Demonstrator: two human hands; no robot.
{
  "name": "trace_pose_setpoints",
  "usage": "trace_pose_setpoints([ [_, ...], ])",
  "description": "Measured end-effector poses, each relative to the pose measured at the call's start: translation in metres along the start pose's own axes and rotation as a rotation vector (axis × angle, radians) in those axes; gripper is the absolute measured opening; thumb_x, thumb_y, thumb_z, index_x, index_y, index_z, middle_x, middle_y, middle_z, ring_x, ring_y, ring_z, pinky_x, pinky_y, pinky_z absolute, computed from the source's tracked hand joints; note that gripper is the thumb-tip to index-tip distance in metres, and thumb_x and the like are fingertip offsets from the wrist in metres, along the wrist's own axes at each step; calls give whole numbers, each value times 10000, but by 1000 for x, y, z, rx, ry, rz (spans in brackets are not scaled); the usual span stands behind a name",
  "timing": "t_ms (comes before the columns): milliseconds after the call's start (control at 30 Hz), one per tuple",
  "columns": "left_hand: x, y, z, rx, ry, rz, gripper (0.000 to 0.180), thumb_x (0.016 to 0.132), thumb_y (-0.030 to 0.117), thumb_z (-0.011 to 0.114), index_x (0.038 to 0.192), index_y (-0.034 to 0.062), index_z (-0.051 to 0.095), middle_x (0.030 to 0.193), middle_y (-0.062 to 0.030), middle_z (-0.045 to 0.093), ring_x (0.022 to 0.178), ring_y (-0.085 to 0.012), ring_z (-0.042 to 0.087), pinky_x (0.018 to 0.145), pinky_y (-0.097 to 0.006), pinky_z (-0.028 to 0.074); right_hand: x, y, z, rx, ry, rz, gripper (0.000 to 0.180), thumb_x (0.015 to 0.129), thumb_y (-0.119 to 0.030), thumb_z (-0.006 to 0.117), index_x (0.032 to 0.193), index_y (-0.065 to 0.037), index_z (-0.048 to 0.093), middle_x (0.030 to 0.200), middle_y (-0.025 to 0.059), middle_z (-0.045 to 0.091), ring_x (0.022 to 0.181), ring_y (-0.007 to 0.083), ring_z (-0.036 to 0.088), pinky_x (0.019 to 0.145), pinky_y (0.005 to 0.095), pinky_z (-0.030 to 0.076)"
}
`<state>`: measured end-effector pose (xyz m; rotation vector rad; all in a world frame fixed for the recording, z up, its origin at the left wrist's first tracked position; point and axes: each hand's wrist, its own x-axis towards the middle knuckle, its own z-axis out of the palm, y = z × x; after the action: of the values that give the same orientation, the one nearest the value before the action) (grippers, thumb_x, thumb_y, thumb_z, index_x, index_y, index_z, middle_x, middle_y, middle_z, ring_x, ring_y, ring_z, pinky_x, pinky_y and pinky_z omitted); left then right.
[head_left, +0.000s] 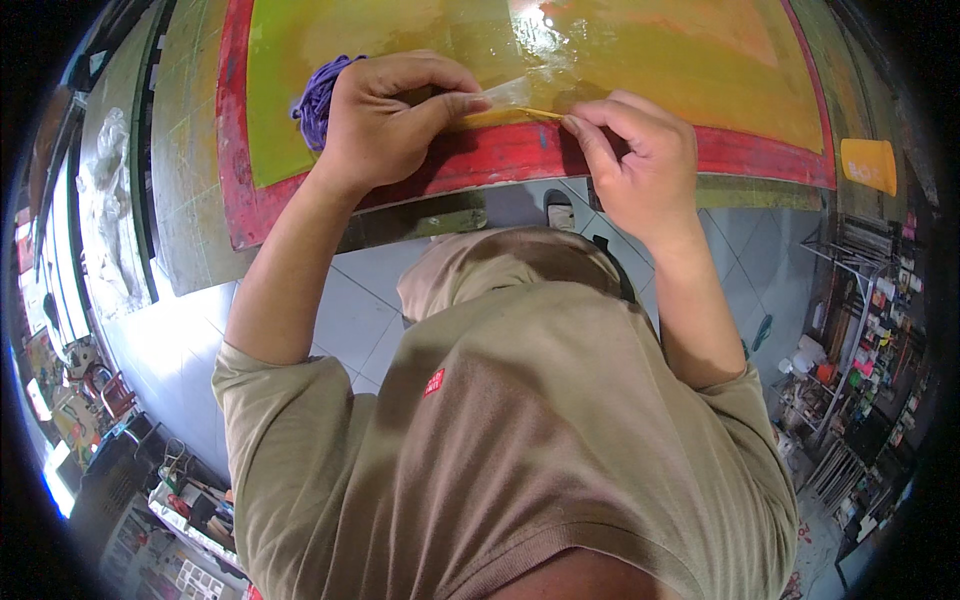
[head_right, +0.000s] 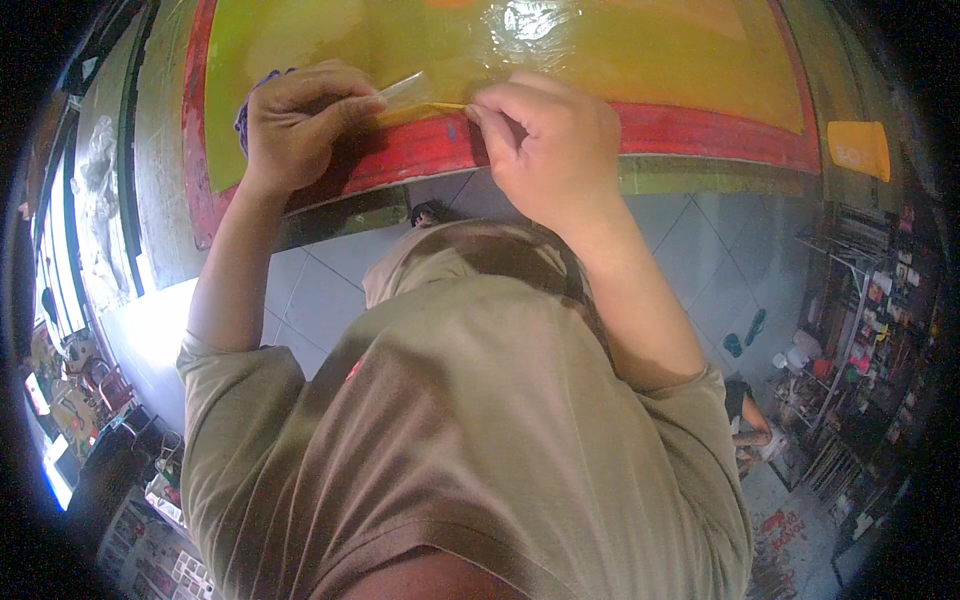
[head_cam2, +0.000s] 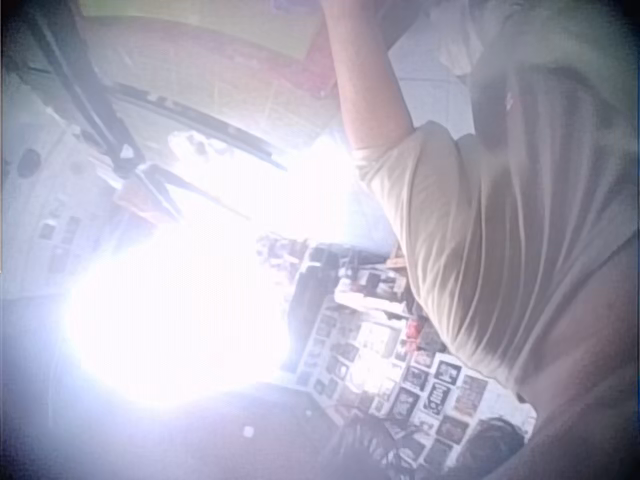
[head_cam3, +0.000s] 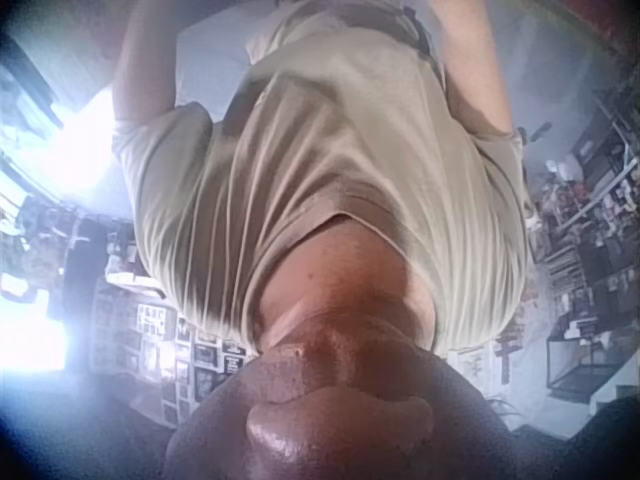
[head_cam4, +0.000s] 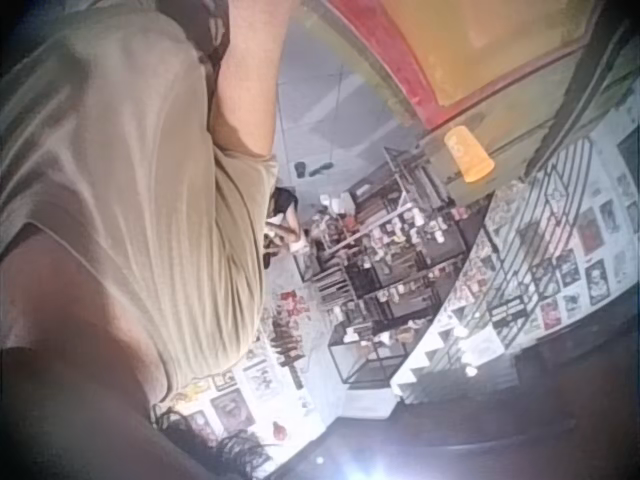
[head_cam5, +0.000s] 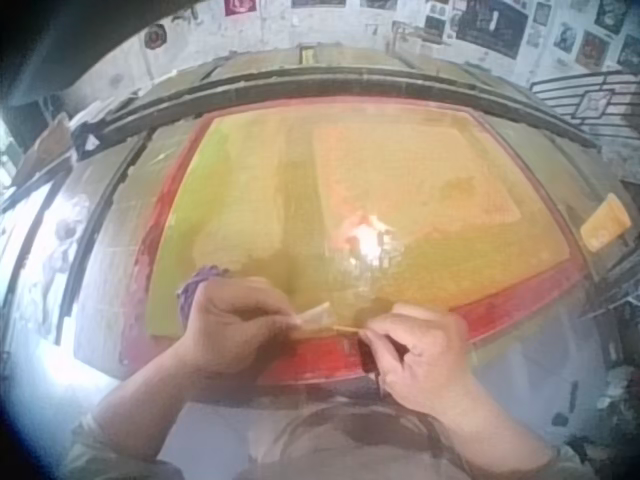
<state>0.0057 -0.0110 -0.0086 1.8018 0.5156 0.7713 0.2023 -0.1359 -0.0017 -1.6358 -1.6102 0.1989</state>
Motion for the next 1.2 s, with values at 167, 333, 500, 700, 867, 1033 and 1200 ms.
trace_pose_setpoints([
  [167, 0, -1, 0, 13, 4, -8, 26, 796, -17, 702, 810, -29, 684, 788, -40, 677, 702, -66, 591, 639, -203, 477, 2, 0, -2, -5, -17, -21, 50, 764, 11, 676, 812, 0, 667, 681, 110, 601, 577, 217, 559, 538, 292, 422],
  [333, 0, -3, 0, -8, 9, 16, 29, 793, -15, 705, 808, -28, 684, 788, -41, 677, 701, -67, 592, 635, -204, 478, 8, -2, 5, 3, -44, -41, 32, 744, -98, 665, 773, -86, 671, 713, 82, 611, 670, 299, 602, 572, 372, 464],
  [500, 1, -3, -1, -11, 13, 20, 28, 792, -15, 703, 809, -28, 684, 793, -50, 677, 711, -78, 600, 652, -212, 483, 13, -8, 17, 17, -39, -84, 23, 738, -105, 656, 737, -82, 650, 695, 84, 591, 665, 308, 596, 561, 396, 454],
  [700, 0, -2, -2, 14, 10, 9, 31, 794, -18, 696, 820, -28, 684, 801, -56, 679, 736, -92, 613, 676, -222, 490, 14, -12, 26, -3, -55, -86, 30, 739, -117, 653, 724, -93, 645, 698, 82, 584, 668, 308, 596, 555, 401, 450],
  [867, 0, 0, -1, 24, 18, -15, 25, 796, -19, 694, 812, -29, 678, 800, -58, 677, 737, -95, 615, 680, -225, 492, 11, -13, 19, -12, -50, -10, 32, 752, -129, 659, 741, -98, 658, 705, 74, 590, 670, 297, 600, 557, 399, 450],
  [1033, 1, 0, 1, 16, 20, -7, 42, 800, -15, 693, 833, -26, 670, 808, -55, 664, 727, -87, 607, 670, -221, 489, 4, -1, 2, -71, -21, 39, 39, 775, -149, 666, 773, -111, 676, 715, 66, 599, 673, 294, 602, 564, 393, 456],
  [1200, 4, 6, 3, 166, 4, 17, 83, 804, -11, 678, 875, -20, 637, 826, -75, 651, 730, -140, 609, 685, -249, 486, 2, 7, -17, -179, -71, -18, 47, 774, -121, 685, 809, -91, 677, 730, 72, 606, 665, 281, 595, 568, 371, 455],
])
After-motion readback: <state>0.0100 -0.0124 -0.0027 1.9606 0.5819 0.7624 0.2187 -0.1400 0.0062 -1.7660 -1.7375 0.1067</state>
